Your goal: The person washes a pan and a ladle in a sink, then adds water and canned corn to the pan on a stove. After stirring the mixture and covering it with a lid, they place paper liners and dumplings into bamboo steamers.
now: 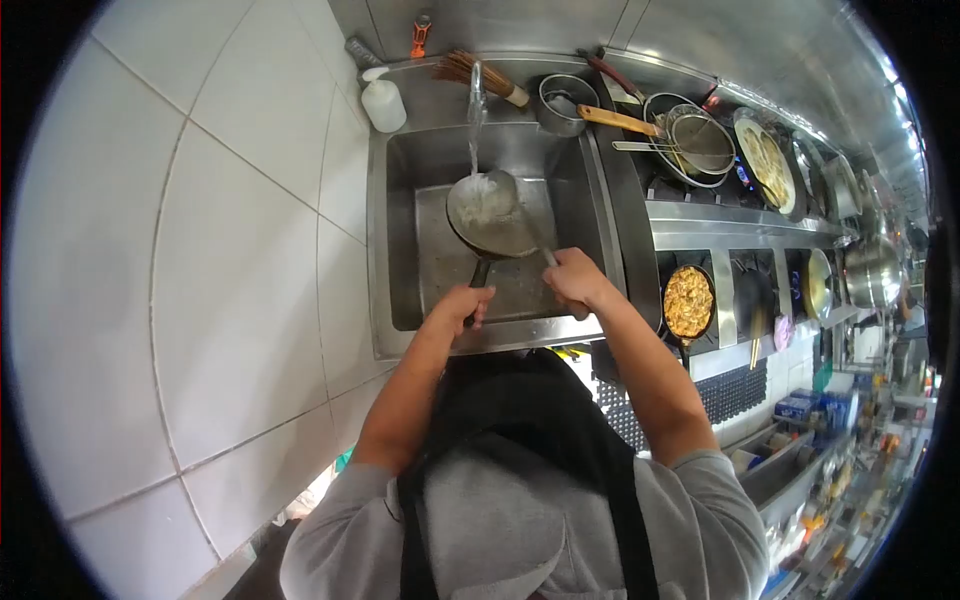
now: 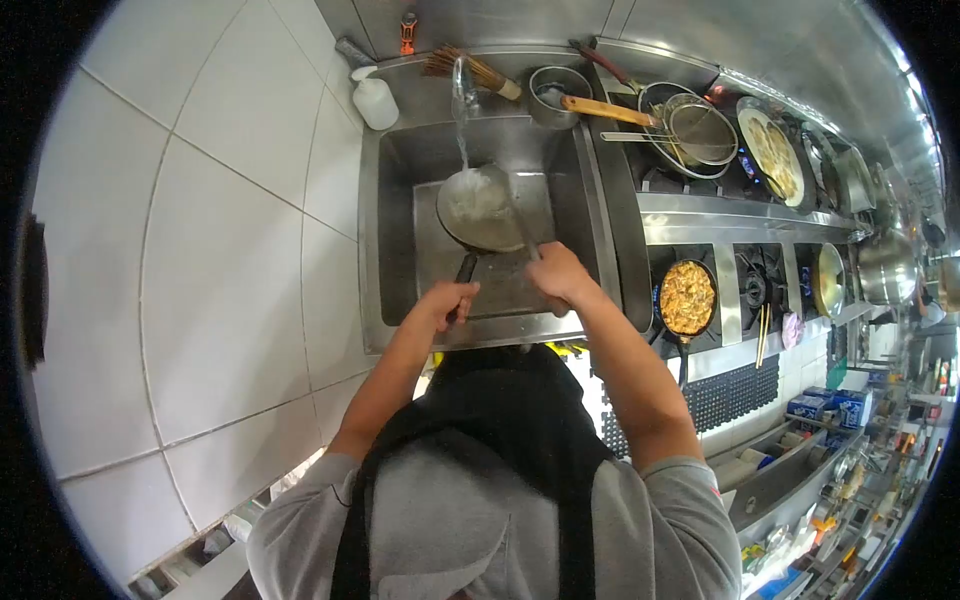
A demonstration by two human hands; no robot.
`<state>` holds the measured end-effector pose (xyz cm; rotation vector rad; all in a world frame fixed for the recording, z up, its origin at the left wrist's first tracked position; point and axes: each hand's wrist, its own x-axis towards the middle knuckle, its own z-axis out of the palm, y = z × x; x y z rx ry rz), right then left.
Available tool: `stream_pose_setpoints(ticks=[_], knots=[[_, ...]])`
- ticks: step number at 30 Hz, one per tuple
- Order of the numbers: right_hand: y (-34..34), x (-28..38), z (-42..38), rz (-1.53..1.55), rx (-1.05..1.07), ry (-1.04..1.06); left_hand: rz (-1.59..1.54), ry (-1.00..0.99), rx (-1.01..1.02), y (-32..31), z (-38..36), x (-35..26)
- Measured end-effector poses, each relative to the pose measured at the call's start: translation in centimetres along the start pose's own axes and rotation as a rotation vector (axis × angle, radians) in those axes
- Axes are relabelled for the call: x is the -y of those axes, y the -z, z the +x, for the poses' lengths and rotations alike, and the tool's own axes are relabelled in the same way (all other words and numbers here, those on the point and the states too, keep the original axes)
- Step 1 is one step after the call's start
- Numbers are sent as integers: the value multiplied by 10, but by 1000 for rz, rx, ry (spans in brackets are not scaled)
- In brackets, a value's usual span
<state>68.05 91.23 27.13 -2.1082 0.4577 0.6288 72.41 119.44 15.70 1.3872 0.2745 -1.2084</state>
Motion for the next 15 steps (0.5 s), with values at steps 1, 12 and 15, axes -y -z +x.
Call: stream_pose_setpoints(ticks=[1, 12, 15], knots=[[6, -5, -5, 5, 3, 15, 5, -6, -14, 0, -14, -6], [71, 40, -19, -417, -488, 343, 1148, -163, -1147, -24, -168, 7], [65, 42, -5, -578, -451, 285, 1117, -216, -1291, -45, -198, -6]])
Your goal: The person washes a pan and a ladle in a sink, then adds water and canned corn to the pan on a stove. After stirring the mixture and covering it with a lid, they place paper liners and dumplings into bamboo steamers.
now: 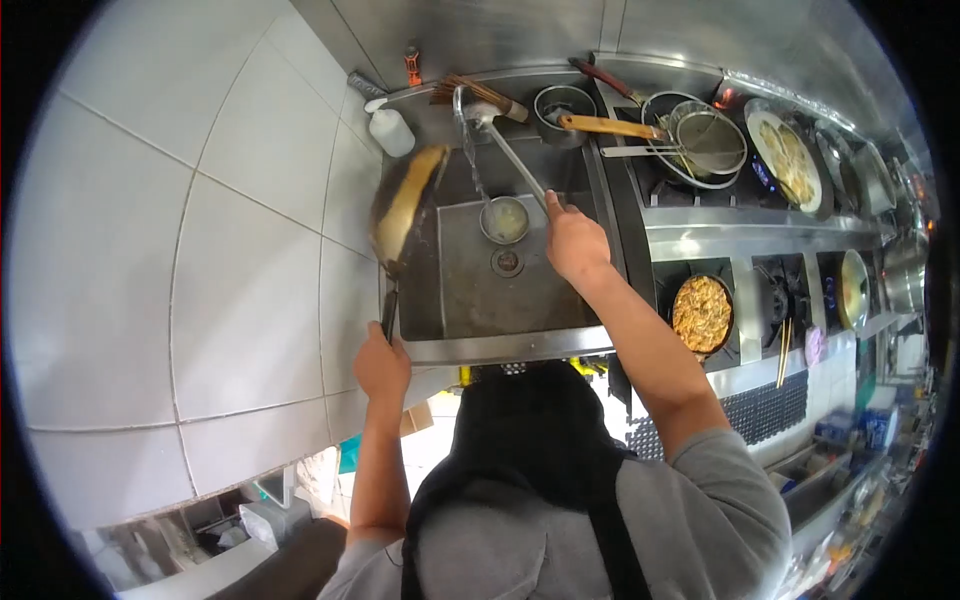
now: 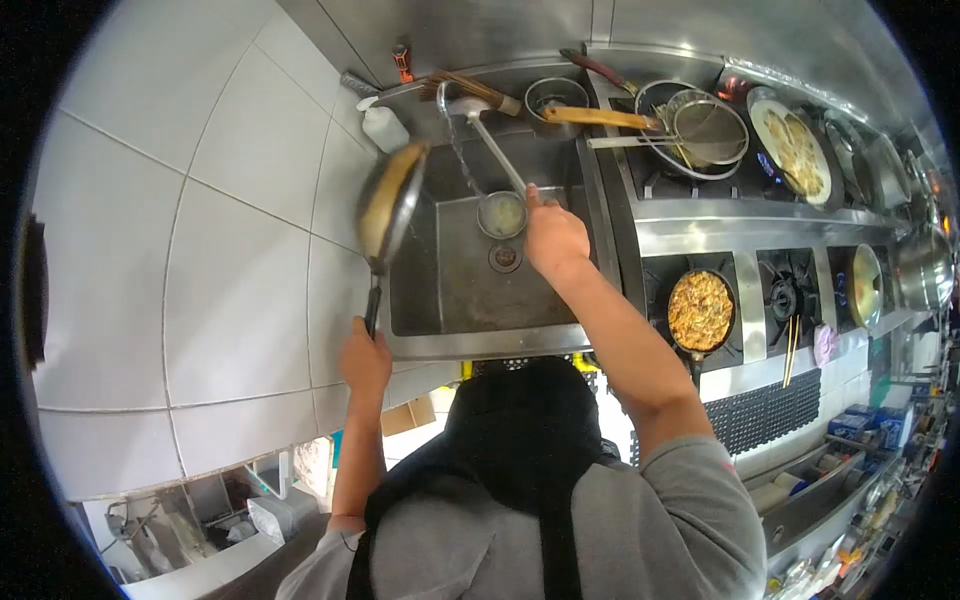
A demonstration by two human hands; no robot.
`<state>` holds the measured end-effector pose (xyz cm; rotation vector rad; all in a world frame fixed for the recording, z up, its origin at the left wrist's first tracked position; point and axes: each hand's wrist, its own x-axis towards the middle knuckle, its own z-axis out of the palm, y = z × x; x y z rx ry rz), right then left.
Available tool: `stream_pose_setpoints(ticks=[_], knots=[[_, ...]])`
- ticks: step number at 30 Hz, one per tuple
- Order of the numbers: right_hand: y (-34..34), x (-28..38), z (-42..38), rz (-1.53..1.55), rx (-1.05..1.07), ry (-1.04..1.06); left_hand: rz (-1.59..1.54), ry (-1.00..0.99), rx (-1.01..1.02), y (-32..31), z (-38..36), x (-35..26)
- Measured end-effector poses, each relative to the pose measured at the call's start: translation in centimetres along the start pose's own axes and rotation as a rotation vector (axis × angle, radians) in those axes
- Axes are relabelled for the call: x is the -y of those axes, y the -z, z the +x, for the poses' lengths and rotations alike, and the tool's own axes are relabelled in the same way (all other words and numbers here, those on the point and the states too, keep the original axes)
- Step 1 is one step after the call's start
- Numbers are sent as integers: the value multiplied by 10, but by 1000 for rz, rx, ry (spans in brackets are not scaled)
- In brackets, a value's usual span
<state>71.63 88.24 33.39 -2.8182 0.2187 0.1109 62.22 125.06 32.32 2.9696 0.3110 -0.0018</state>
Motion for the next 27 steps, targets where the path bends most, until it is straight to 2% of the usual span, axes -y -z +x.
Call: stream_pose_setpoints(ticks=[1, 3, 4, 6, 9, 10, 11, 12, 13, 14, 15, 16, 18, 20, 22, 23, 27], knots=[[-10, -6, -6, 11, 8, -7, 14, -4, 6, 5, -5, -2], [-34, -17, -31, -83, -15, -15, -131, 15, -158, 11, -14, -8], [-40, -20, -43, -82, -21, -29, -133, 0, -157, 11, -15, -12], [-49, -31, -78, -116, 21, -95, -388, 35, -211, 3, -19, -24], [-59, -49, -155, -21, 172, -147, -591, -187, -208, -80, -17, -4], [-91, -63, -189, 54, 15, -65, -613, -132, -186, -111, -18, 1], [-64, -57, -225, 309, 96, -176, -628, -57, -165, -139, -26, 9], [-28, -48, -258, 528, 159, -227, -742, -84, -164, -155, -35, 15], [-62, -60, -282, 780, -73, -52, -850, -88, -168, -169, -51, 16], [-55, -60, -306, 949, -86, -9, -856, -106, -126, -166, -74, 10], [-24, -60, -332, 1351, 189, -166, -976, 27, 132, -143, -100, 8], [2, -63, -358, 1552, 283, -191, -1078, 158, 386, -115, -121, -1], [11, -87, -399, 1769, 388, -67, -1172, 173, 460, -82, -177, -31], [17, -118, -435, 1821, 418, -7, -1261, 214, 522, -62, -235, -54], [38, -154, -470, 1778, 482, 8, -1417, 208, 719, -47, -286, -76], [45, -175, -490, 1841, 495, -9, -1409, 206, 716, -39, -315, -94], [90, -284, -565, 1868, 473, -74, -1416, 121, 830, -39, -422, -202]])
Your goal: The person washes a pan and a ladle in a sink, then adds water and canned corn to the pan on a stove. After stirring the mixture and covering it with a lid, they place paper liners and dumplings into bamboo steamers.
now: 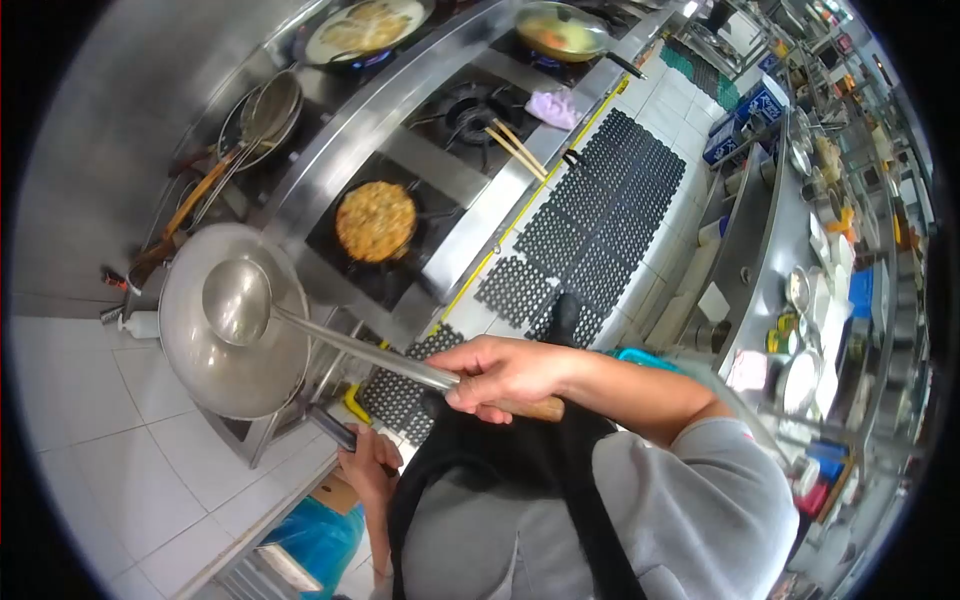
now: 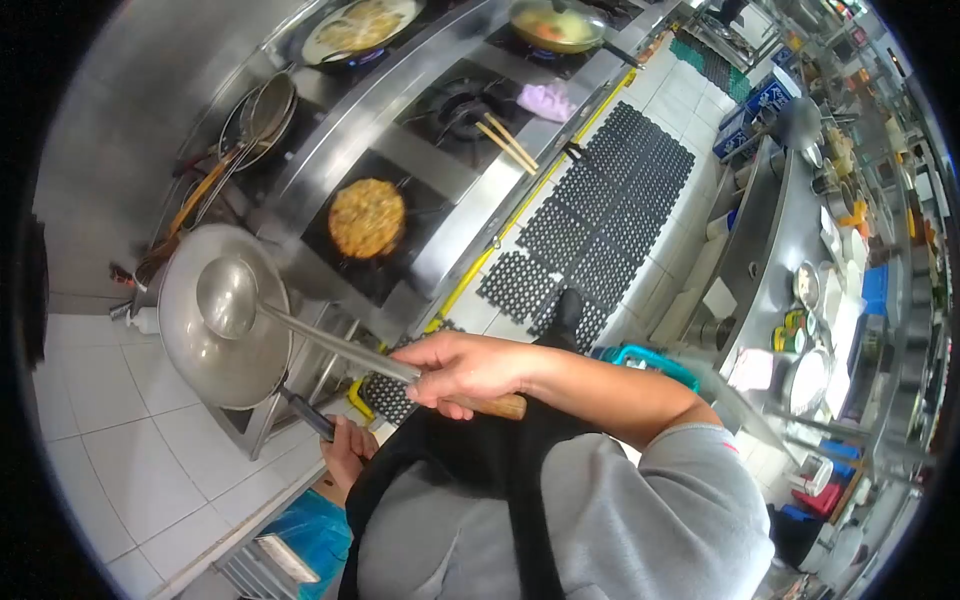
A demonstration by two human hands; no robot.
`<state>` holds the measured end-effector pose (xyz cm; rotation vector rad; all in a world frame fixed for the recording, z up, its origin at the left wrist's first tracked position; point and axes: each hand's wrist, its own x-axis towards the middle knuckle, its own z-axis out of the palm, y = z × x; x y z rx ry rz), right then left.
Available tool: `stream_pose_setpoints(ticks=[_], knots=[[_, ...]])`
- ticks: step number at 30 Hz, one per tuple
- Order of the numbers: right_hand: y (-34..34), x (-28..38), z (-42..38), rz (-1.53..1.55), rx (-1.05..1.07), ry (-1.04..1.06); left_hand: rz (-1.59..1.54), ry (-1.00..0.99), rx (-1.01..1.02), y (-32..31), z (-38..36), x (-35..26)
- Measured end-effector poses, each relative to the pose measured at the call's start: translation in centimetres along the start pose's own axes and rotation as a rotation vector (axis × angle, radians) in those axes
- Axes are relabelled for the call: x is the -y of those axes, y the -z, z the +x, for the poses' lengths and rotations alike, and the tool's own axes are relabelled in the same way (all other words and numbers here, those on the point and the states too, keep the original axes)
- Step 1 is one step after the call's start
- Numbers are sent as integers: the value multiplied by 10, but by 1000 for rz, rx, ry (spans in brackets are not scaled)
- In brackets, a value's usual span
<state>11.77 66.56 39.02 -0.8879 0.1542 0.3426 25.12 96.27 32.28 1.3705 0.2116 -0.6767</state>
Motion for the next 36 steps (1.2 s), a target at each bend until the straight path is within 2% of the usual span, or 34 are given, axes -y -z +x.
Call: stream_pose_setpoints(ticks=[1, 3, 5, 8, 10, 11, 13, 14, 15, 21, 24, 25, 27, 28, 30, 32, 35, 36], knots=[[21, 12, -24, 1, 11, 4, 5, -9, 72, -37, -5, 13], [64, 38, -72, -105, 3, -20, 5, -16, 77, -124, -13, 40], [104, 63, -109, -80, 44, -2, 21, 51, 252, -185, -12, 66], [156, 110, -156, -124, 25, 41, -93, 10, 358, -276, -14, 96], [230, 117, -158, -181, -241, -31, -106, 68, 335, -327, -23, 95], [276, 106, -142, -355, -492, 29, -126, 124, 326, -346, -27, 95], [375, 76, -95, -836, -899, 149, -114, 90, 344, -372, -26, 102], [403, 69, -75, -926, -999, -60, -51, 98, 353, -383, -24, 104], [435, 49, -48, -986, -1042, -158, 13, 106, 360, -392, -22, 105], [489, 39, -4, -995, -966, -173, -80, 139, 256, -461, 1, 90], [528, 23, -10, -940, -929, 136, -112, 129, 163, -493, 34, 81], [531, 32, -31, -956, -934, 121, -126, 127, 142, -503, 44, 78], [538, 64, -77, -849, -780, 204, -121, 119, 96, -521, 62, 70], [548, 94, -94, -867, -785, 204, -126, 131, 78, -532, 70, 62], [567, 139, -129, -695, -900, 153, -160, 122, 76, -545, 85, 56], [631, 166, -130, -1172, -1049, 161, -168, 108, 76, -560, 92, 50], [703, 203, -112, -1318, -1015, 195, -162, 58, 48, -585, 94, 47], [720, 214, -103, -1389, -971, 59, -171, 35, 63, -594, 93, 48]])
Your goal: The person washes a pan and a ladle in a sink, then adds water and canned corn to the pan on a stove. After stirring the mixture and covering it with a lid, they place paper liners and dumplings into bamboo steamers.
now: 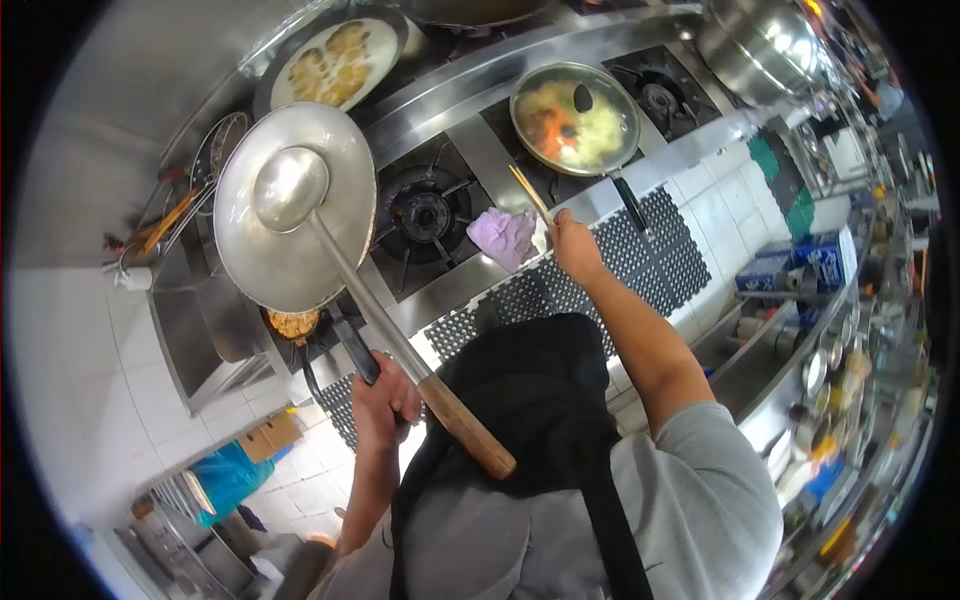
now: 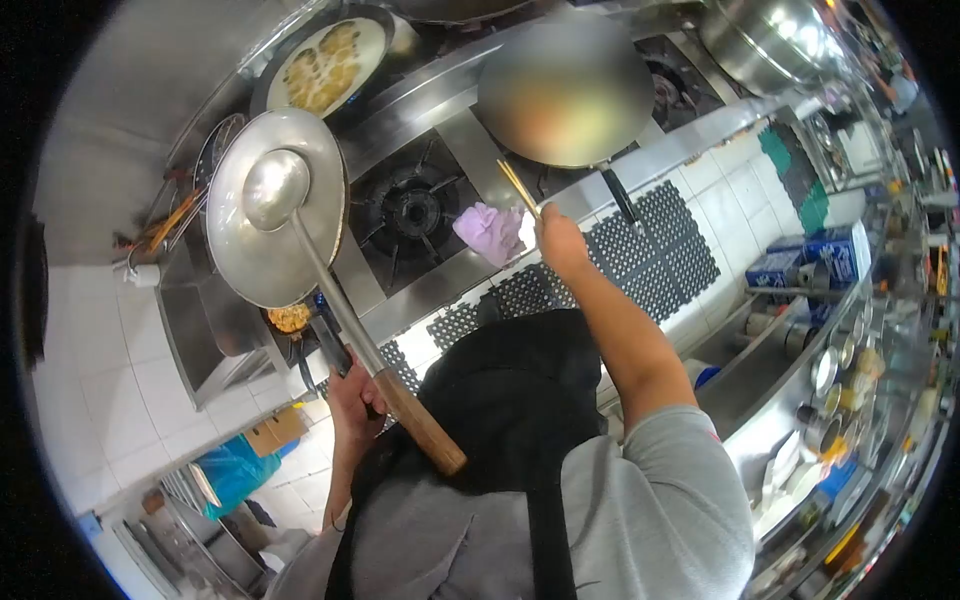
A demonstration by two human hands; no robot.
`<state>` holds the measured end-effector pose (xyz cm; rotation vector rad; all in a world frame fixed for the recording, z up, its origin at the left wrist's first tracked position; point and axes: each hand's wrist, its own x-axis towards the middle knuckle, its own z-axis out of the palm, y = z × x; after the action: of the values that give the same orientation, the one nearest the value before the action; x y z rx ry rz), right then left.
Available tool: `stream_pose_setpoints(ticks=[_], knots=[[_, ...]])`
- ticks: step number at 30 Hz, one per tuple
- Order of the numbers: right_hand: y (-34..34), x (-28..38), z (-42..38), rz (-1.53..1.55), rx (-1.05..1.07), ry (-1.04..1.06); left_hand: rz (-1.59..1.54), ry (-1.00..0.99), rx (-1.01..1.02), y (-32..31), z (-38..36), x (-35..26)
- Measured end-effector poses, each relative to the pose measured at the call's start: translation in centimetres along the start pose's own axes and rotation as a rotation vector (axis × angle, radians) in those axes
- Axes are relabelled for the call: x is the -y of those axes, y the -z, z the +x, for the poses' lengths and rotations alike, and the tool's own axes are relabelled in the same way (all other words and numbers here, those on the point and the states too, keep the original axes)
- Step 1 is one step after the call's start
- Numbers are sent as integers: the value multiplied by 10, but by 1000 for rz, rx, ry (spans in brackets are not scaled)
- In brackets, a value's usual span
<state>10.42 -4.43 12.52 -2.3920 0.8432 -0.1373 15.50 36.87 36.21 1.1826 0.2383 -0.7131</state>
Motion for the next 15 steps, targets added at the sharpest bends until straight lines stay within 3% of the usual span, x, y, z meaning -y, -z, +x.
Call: stream_pose_setpoints(ticks=[3, 5, 6, 8, 10, 11, 13, 14, 15], knots=[[27, 19, 14, -213, 210, -6, -41, -27, -25, -30, -8, 13], [44, 35, 6, -372, 230, 69, -21, -71, -99, -51, -15, 30], [43, 45, 5, -447, 366, 178, -33, -66, -143, -67, -23, 36], [39, 68, 2, -216, 311, 523, -49, -79, -201, -93, -37, 52], [-13, 53, 15, -345, -38, 850, -57, -114, -245, -115, -48, 73], [-26, 50, 20, -345, -28, 850, -60, -107, -251, -127, -56, 83], [-32, 45, 28, -295, 341, 645, -76, -70, -320, -149, -71, 94], [-22, 31, 23, -300, 339, 635, -58, -84, -402, -164, -76, 101], [-2, 21, 11, 23, 522, 608, -60, -77, -389, -172, -81, 106]])
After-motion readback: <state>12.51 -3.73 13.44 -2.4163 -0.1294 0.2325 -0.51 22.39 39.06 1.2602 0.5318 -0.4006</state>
